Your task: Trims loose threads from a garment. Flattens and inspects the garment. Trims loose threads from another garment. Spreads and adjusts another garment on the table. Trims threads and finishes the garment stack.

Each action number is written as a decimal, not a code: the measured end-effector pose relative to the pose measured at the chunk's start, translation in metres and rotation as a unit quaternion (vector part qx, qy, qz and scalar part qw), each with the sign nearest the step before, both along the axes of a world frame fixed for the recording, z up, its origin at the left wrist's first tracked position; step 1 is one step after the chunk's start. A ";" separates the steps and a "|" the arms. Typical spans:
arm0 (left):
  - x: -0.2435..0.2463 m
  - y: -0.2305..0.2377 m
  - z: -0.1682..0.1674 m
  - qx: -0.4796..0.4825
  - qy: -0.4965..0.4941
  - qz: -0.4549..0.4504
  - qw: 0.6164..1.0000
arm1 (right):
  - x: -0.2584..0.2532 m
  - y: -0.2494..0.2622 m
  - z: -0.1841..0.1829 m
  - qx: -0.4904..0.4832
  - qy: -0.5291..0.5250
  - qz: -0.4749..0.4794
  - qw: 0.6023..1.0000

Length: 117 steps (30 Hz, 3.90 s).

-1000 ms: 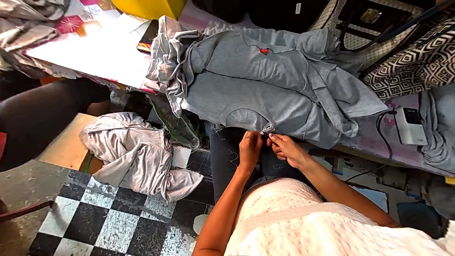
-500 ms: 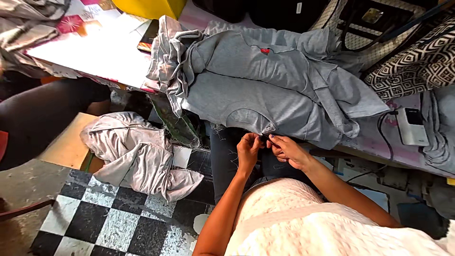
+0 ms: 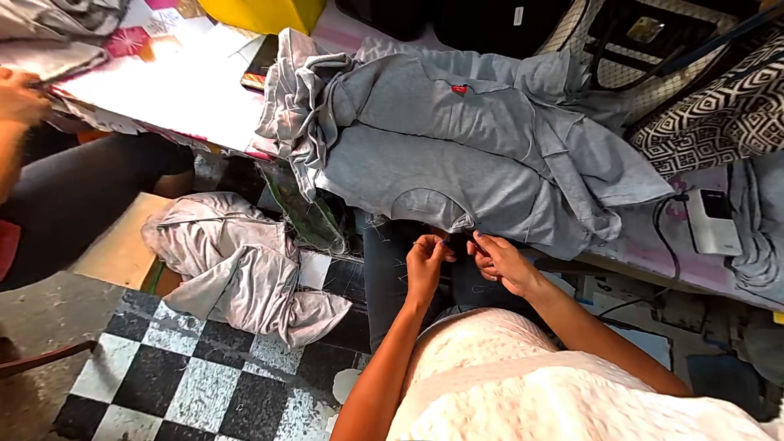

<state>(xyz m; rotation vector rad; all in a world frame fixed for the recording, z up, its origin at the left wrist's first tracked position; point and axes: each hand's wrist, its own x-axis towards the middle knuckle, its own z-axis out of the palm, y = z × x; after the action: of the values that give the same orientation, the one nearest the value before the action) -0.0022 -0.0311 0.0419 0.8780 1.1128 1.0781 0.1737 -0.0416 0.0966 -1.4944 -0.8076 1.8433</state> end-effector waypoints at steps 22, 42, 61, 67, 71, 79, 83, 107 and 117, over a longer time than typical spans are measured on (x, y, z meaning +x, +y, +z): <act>0.014 0.010 -0.002 0.172 0.149 0.026 0.973 | -0.024 0.007 -0.046 0.099 0.083 -0.146 0.981; 0.003 0.001 0.000 0.131 0.067 -0.019 0.989 | -0.015 0.020 0.016 -0.092 -0.007 0.027 0.995; -0.013 0.038 -0.004 -0.134 -0.116 -0.080 0.981 | -0.042 0.056 0.052 0.169 -0.057 0.075 0.981; -0.065 0.015 0.020 -0.023 0.352 -0.136 0.926 | -0.030 0.063 0.043 0.282 -0.234 0.080 0.927; -0.066 0.049 0.015 0.052 0.312 0.193 0.929 | -0.054 0.075 0.032 0.353 -0.293 0.140 0.877; -0.151 0.029 -0.018 -0.037 0.370 0.200 0.906 | -0.066 0.087 0.028 0.324 -0.326 0.192 0.867; -0.175 0.019 0.001 -0.093 0.428 0.201 0.876 | -0.071 0.094 0.014 0.313 -0.349 0.208 0.859; -0.101 0.036 0.016 0.037 0.229 0.136 0.963 | -0.106 0.132 0.013 -0.007 -0.126 0.375 0.919; -0.108 0.039 0.013 0.024 0.214 0.145 0.966 | -0.105 0.133 0.020 0.002 -0.163 0.372 0.914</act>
<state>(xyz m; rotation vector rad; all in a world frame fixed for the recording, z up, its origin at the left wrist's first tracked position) -0.1098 0.0081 0.0544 1.0390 1.6193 1.1873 0.0689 0.0910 0.1171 -1.6481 -1.7303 2.1100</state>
